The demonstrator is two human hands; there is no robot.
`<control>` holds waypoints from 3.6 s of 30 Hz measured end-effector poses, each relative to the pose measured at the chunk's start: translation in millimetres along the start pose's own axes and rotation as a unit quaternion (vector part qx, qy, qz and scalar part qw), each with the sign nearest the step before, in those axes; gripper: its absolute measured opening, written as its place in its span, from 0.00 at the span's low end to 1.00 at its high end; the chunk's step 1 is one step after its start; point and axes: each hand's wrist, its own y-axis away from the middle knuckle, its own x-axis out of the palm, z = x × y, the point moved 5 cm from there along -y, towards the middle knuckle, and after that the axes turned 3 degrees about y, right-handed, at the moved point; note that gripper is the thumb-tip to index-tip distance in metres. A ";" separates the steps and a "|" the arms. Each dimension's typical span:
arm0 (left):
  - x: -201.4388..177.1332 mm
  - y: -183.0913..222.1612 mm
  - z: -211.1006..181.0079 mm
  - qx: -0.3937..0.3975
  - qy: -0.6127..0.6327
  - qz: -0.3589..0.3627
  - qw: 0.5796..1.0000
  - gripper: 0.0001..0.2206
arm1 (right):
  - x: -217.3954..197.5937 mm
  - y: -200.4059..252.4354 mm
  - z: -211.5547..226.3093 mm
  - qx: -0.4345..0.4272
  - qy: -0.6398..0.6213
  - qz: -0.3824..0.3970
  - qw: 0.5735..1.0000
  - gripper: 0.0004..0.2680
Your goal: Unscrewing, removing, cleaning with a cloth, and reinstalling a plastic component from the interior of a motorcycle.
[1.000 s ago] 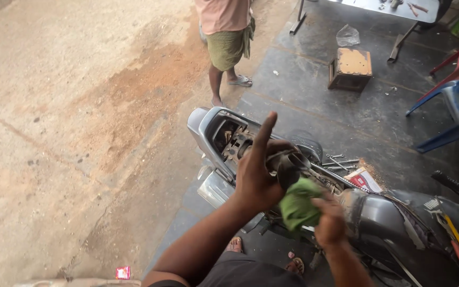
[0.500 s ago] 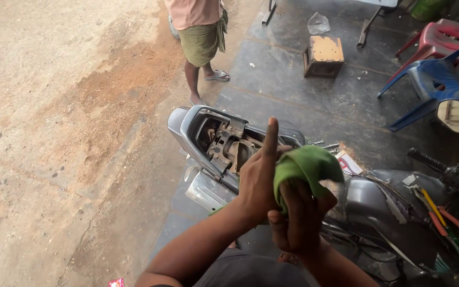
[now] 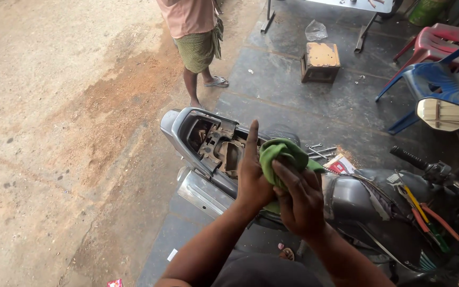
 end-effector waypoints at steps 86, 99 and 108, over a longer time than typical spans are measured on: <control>24.2 8.4 -13.0 -0.002 0.144 -0.055 0.988 0.35 | 5.9 51.8 -81.5 0.195 0.130 0.290 0.928 0.09; 64.3 -5.4 -5.1 -0.177 0.758 0.242 0.579 0.24 | -71.6 108.2 -142.8 0.348 -0.591 -0.149 0.713 0.18; 83.3 17.0 48.5 -0.182 0.724 0.266 0.610 0.19 | -78.0 87.2 -94.8 0.276 -0.146 -0.078 0.947 0.10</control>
